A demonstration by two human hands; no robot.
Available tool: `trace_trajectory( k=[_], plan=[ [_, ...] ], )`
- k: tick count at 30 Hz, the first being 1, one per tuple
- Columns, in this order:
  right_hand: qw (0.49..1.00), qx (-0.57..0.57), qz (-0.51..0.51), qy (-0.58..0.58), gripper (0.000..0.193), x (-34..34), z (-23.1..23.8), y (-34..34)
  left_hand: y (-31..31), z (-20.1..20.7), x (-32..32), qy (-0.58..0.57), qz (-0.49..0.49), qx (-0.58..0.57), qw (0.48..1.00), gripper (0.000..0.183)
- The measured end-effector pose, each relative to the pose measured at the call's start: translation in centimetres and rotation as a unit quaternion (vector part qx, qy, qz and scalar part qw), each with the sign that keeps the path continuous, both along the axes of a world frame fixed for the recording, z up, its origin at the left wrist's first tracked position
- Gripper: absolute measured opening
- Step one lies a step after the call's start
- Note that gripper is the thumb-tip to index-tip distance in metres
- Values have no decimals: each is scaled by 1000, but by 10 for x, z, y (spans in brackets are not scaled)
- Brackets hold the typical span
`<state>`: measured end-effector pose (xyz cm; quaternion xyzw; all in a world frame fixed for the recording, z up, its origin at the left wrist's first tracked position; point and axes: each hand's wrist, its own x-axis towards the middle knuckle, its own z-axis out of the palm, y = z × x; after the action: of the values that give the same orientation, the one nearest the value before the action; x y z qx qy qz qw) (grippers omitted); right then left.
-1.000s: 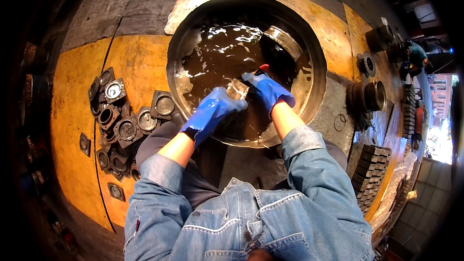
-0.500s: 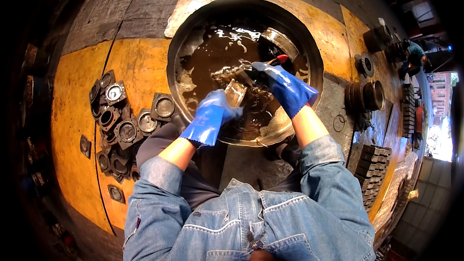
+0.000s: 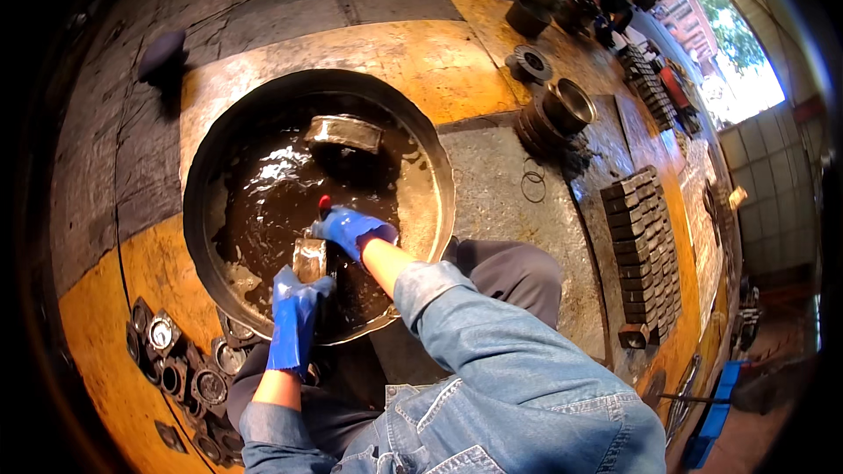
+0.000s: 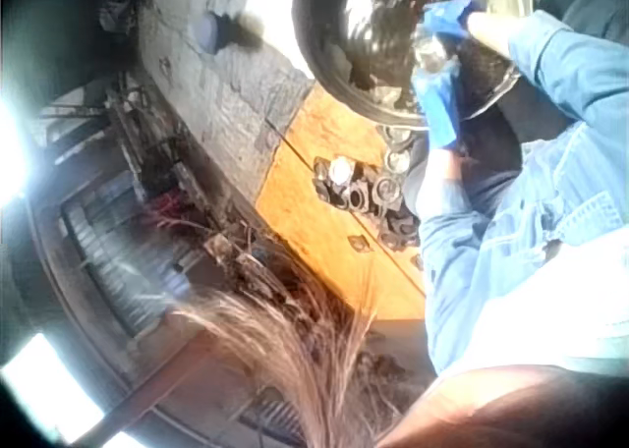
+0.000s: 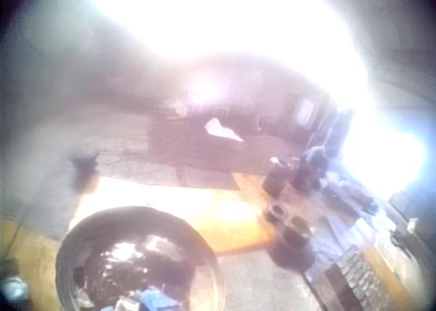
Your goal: The person cleans various metal components by scrubbing them with a brush inside a large tub of liquid, occasionally lifting the parts to check them before placing them back in the tub or setting them aside on the floor.
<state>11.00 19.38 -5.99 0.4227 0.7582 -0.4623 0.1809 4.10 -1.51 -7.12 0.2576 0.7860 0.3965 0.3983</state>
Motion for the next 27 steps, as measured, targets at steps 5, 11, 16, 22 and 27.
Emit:
trace_trajectory(
  k=[5, 11, 16, 22, 27],
  plan=[
    [997, -11, -68, -30, 62, 15, 26, -13, -13, -24, 6, 71, -24, 106, 992, 25],
    [937, -170, -273, 135, 44, 72, 30, -3, 21, 36, 17, -137, 129, 151, 970, 27],
    [951, -52, -193, 234, 55, 90, 41, 7, 1, 84, 9, -132, 69, 177, 973, 32],
    [977, -50, -94, 187, 54, 44, 34, -7, -29, 42, -21, -133, 151, 183, 962, 31],
    [987, -42, -49, 147, 53, 23, 24, -16, -35, 61, -35, -151, 178, 107, 966, 32]
  ],
)
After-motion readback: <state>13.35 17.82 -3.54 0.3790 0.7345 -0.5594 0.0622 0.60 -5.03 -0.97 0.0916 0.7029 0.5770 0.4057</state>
